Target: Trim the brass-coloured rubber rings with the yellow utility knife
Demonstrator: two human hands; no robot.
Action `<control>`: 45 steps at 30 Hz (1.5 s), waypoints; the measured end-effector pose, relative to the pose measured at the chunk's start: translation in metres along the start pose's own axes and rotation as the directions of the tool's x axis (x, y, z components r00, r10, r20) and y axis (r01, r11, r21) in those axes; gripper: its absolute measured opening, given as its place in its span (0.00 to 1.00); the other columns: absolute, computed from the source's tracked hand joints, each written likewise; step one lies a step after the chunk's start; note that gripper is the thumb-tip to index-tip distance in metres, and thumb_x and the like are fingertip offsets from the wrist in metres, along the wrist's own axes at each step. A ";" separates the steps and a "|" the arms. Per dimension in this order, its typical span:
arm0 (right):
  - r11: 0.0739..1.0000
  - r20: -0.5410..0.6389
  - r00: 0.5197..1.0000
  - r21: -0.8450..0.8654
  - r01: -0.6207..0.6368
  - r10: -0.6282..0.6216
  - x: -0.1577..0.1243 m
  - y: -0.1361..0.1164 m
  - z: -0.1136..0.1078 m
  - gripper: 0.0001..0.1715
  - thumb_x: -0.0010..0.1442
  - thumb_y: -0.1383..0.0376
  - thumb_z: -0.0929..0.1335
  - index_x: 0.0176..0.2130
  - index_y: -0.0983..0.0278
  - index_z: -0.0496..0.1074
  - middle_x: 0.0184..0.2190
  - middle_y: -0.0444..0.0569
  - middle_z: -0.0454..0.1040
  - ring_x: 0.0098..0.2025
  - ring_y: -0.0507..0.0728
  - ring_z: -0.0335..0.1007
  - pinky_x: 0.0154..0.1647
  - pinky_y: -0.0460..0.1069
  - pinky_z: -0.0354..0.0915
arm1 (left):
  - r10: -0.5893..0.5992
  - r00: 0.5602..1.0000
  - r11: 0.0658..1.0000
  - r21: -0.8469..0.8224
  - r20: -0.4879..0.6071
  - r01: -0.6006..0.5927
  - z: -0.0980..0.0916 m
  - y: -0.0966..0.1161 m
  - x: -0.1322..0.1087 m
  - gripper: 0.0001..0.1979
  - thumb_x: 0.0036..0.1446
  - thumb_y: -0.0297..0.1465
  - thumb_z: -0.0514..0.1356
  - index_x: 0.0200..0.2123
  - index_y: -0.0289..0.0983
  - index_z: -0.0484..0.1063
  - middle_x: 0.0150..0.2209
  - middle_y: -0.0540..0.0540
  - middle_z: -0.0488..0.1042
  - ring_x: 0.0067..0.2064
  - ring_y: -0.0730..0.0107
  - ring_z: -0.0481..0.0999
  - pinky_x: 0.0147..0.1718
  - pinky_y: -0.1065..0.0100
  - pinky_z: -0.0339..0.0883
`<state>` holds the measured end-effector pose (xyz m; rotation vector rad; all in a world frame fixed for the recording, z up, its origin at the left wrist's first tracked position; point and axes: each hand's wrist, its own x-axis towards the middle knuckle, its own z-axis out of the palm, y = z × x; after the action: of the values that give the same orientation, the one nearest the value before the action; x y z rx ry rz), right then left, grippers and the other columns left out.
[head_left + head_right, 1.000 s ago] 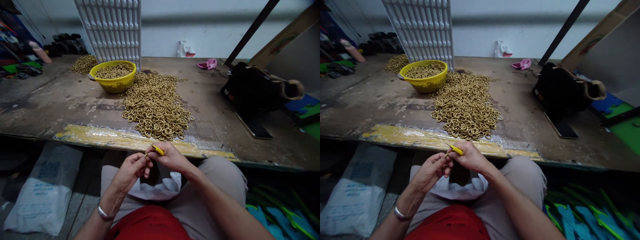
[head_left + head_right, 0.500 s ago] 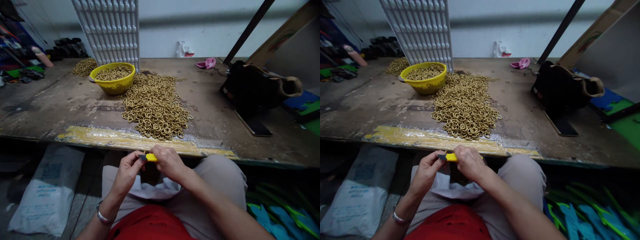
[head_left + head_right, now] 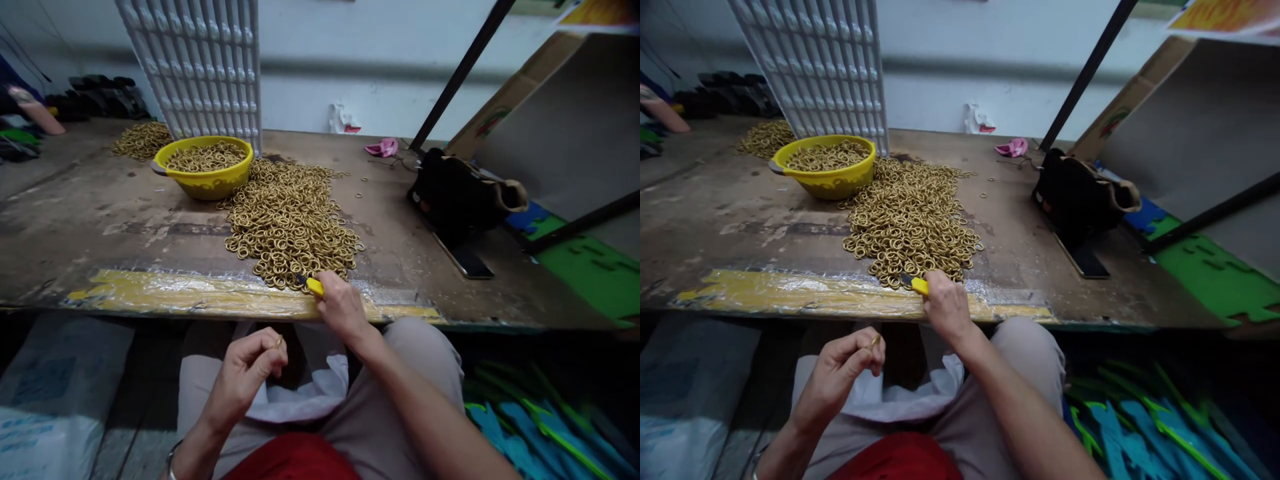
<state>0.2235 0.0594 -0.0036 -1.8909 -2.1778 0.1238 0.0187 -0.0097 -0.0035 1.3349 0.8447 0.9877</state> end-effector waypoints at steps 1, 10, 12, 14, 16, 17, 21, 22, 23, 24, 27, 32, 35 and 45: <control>0.999 -0.025 0.999 -0.022 -0.034 0.034 0.003 0.003 0.001 0.11 0.58 0.72 0.63 0.42 0.63 0.68 0.40 0.49 0.73 0.38 0.55 0.69 0.34 0.47 0.56 | -0.039 0.999 0.996 -0.078 -0.017 0.037 -0.001 -0.008 0.002 0.15 0.61 0.34 0.57 0.23 0.34 0.67 0.25 0.47 0.66 0.27 0.72 0.65 0.29 0.70 0.60; 0.987 -0.025 0.997 -0.136 -0.081 0.079 0.021 0.014 0.002 0.03 0.59 0.68 0.65 0.35 0.64 0.69 0.36 0.48 0.71 0.35 0.54 0.68 0.31 0.48 0.54 | -0.303 0.945 0.659 -0.689 0.123 0.301 -0.004 -0.020 0.009 0.10 0.55 0.36 0.59 0.34 0.35 0.68 0.26 0.47 0.68 0.22 0.74 0.65 0.12 0.79 0.52; 0.987 -0.020 0.997 -0.142 -0.071 0.069 0.021 0.014 0.002 0.04 0.59 0.67 0.65 0.36 0.64 0.70 0.37 0.48 0.71 0.34 0.54 0.68 0.31 0.48 0.54 | -0.340 0.933 0.667 -0.668 0.120 0.329 -0.002 -0.021 0.012 0.12 0.55 0.37 0.60 0.30 0.33 0.68 0.26 0.47 0.68 0.21 0.77 0.63 0.11 0.80 0.51; 0.985 0.005 0.998 -0.162 -0.060 0.062 0.021 0.013 0.003 0.05 0.59 0.68 0.64 0.36 0.63 0.70 0.37 0.48 0.71 0.33 0.54 0.68 0.30 0.48 0.53 | -0.395 0.913 0.688 -0.626 0.100 0.366 0.000 -0.024 0.015 0.13 0.56 0.37 0.61 0.29 0.32 0.68 0.22 0.49 0.65 0.18 0.80 0.59 0.11 0.81 0.48; 0.983 0.026 0.998 -0.172 -0.059 0.065 0.022 0.012 0.004 0.07 0.58 0.70 0.64 0.36 0.63 0.71 0.37 0.48 0.71 0.32 0.54 0.68 0.29 0.48 0.53 | -0.443 0.892 0.708 -0.577 0.085 0.407 0.002 -0.027 0.016 0.12 0.55 0.37 0.62 0.33 0.33 0.69 0.19 0.52 0.63 0.17 0.82 0.56 0.11 0.82 0.46; 0.984 0.025 0.997 -0.165 -0.064 0.069 0.023 0.013 0.005 0.08 0.57 0.71 0.64 0.35 0.63 0.72 0.37 0.49 0.71 0.32 0.54 0.68 0.30 0.48 0.53 | -0.459 0.885 0.717 -0.555 0.077 0.421 0.003 -0.028 0.016 0.13 0.55 0.38 0.62 0.35 0.33 0.69 0.19 0.52 0.64 0.17 0.82 0.56 0.11 0.82 0.46; 0.994 -0.065 0.993 0.054 -0.091 0.094 0.023 0.015 0.002 0.08 0.58 0.68 0.64 0.30 0.65 0.72 0.33 0.50 0.72 0.32 0.53 0.67 0.31 0.46 0.55 | -0.465 0.885 0.784 -0.464 0.004 0.413 0.007 -0.029 0.015 0.17 0.50 0.38 0.66 0.39 0.33 0.69 0.23 0.51 0.67 0.19 0.80 0.61 0.11 0.81 0.48; 0.978 -0.059 0.991 0.180 -0.110 0.122 0.022 0.015 0.001 0.11 0.59 0.65 0.64 0.27 0.66 0.71 0.29 0.49 0.71 0.30 0.53 0.66 0.30 0.46 0.55 | -0.446 0.894 0.817 -0.427 -0.043 0.387 0.008 -0.028 0.015 0.18 0.50 0.38 0.66 0.39 0.33 0.68 0.24 0.50 0.68 0.19 0.80 0.62 0.11 0.81 0.49; 0.931 -0.006 0.988 0.336 -0.143 0.154 0.021 0.014 -0.001 0.15 0.59 0.61 0.63 0.25 0.66 0.70 0.25 0.48 0.70 0.27 0.52 0.64 0.28 0.46 0.54 | -0.416 0.904 0.855 -0.379 -0.096 0.353 0.009 -0.027 0.015 0.19 0.50 0.38 0.66 0.40 0.33 0.68 0.25 0.50 0.69 0.19 0.80 0.63 0.11 0.81 0.50; 0.840 0.091 0.981 0.507 -0.195 0.173 0.018 0.012 -0.001 0.18 0.59 0.58 0.63 0.24 0.66 0.69 0.22 0.46 0.68 0.24 0.50 0.61 0.25 0.45 0.53 | -0.374 0.915 0.893 -0.326 -0.150 0.312 0.011 -0.026 0.016 0.19 0.51 0.38 0.65 0.42 0.33 0.68 0.25 0.50 0.70 0.19 0.80 0.63 0.11 0.81 0.50; 0.395 0.448 0.893 0.813 -0.428 0.046 0.007 0.000 -0.002 0.20 0.56 0.52 0.65 0.25 0.66 0.68 0.17 0.42 0.65 0.16 0.47 0.53 0.18 0.44 0.49 | -0.236 0.937 0.964 -0.184 -0.257 0.192 0.015 -0.024 0.020 0.19 0.53 0.37 0.63 0.46 0.34 0.67 0.29 0.48 0.72 0.18 0.82 0.63 0.13 0.80 0.52; 0.187 0.627 0.775 0.773 -0.607 -0.077 -0.008 -0.022 -0.001 0.16 0.51 0.56 0.67 0.22 0.65 0.65 0.13 0.39 0.62 0.12 0.44 0.50 0.13 0.41 0.47 | -0.104 0.951 0.994 -0.014 -0.291 0.105 0.018 -0.029 0.023 0.11 0.54 0.32 0.62 0.40 0.35 0.70 0.34 0.47 0.74 0.21 0.81 0.64 0.20 0.77 0.61; 0.190 0.670 0.741 0.735 -0.651 -0.055 -0.010 -0.029 -0.003 0.14 0.52 0.59 0.66 0.22 0.64 0.62 0.12 0.37 0.60 0.12 0.44 0.50 0.12 0.41 0.48 | -0.100 0.958 0.986 0.105 -0.269 0.133 0.017 -0.031 0.020 0.08 0.55 0.32 0.62 0.36 0.35 0.73 0.30 0.48 0.74 0.22 0.80 0.65 0.21 0.77 0.61; 0.839 0.289 0.948 0.542 -0.045 -0.136 -0.019 -0.024 -0.007 0.14 0.57 0.63 0.64 0.22 0.65 0.65 0.18 0.42 0.65 0.21 0.48 0.56 0.23 0.45 0.48 | -0.360 0.901 0.911 -0.300 -0.241 0.283 0.009 -0.029 0.026 0.16 0.48 0.39 0.67 0.32 0.34 0.68 0.21 0.52 0.69 0.17 0.81 0.60 0.12 0.80 0.52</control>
<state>0.2041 0.0365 0.0059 -1.5600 -2.0610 0.9942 0.0396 0.0114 -0.0305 0.8006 1.0820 1.0007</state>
